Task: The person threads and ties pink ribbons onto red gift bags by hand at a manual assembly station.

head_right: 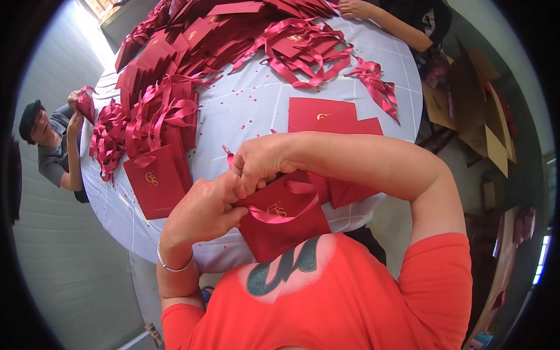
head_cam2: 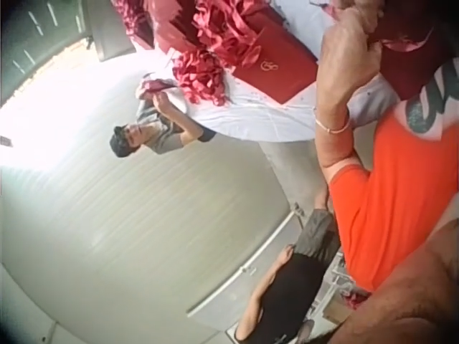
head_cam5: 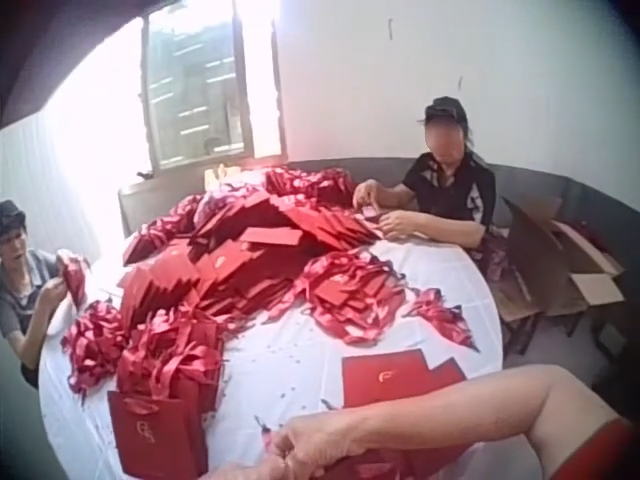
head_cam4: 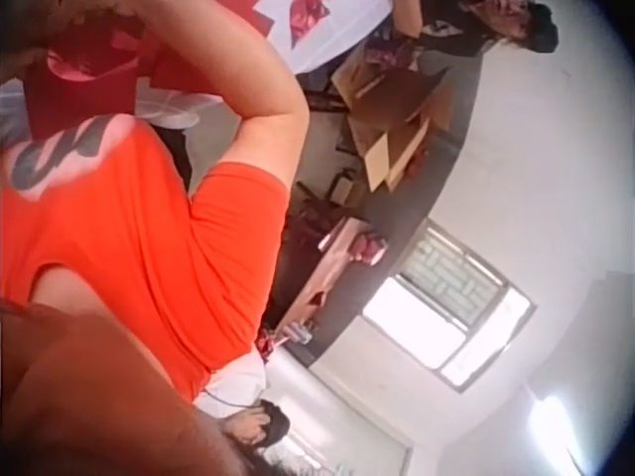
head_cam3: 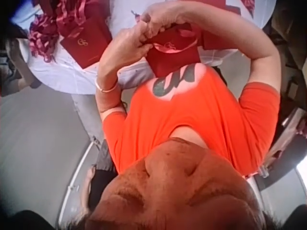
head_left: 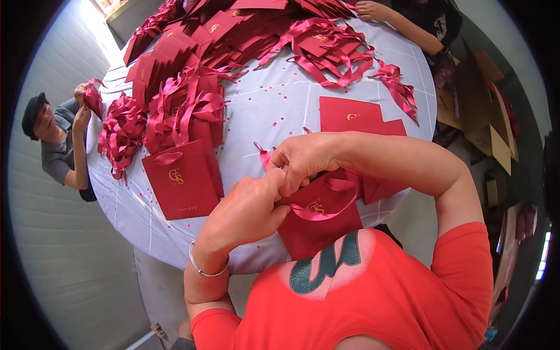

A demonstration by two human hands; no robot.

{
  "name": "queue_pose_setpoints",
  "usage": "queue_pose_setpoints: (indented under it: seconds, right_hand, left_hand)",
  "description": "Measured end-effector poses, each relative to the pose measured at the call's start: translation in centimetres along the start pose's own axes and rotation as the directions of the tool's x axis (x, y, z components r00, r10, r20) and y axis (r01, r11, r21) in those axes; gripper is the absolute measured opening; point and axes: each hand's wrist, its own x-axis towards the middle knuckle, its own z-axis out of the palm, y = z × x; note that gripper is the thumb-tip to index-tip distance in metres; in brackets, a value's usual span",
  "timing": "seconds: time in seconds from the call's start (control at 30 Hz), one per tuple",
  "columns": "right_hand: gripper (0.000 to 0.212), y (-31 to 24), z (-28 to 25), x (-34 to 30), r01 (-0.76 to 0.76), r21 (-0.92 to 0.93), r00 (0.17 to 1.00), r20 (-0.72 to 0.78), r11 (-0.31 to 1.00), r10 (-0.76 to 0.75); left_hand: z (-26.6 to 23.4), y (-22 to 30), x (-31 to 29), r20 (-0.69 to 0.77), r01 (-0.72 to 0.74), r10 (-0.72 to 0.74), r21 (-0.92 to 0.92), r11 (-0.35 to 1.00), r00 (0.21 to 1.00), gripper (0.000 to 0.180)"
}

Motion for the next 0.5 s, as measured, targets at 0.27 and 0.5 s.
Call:
queue_pose_setpoints:
  seconds: [0.27, 0.5]
  right_hand:
    - [0.025, 0.7, -0.1, 0.5, 0.02, 0.095, 0.999, -0.028, 0.995, -0.017]
    - [0.023, -0.1, -1.2, -0.1, 0.157, 0.107, 0.939, -0.323, 0.982, -0.115]
  left_hand:
    - [0.9, 0.9, -0.1, 0.005, -0.147, 0.152, 0.289, 0.946, 0.988, 0.024]
    - [0.5, 0.4, 0.1, -0.011, -0.176, 0.182, 0.2, 0.964, 0.983, 0.014]
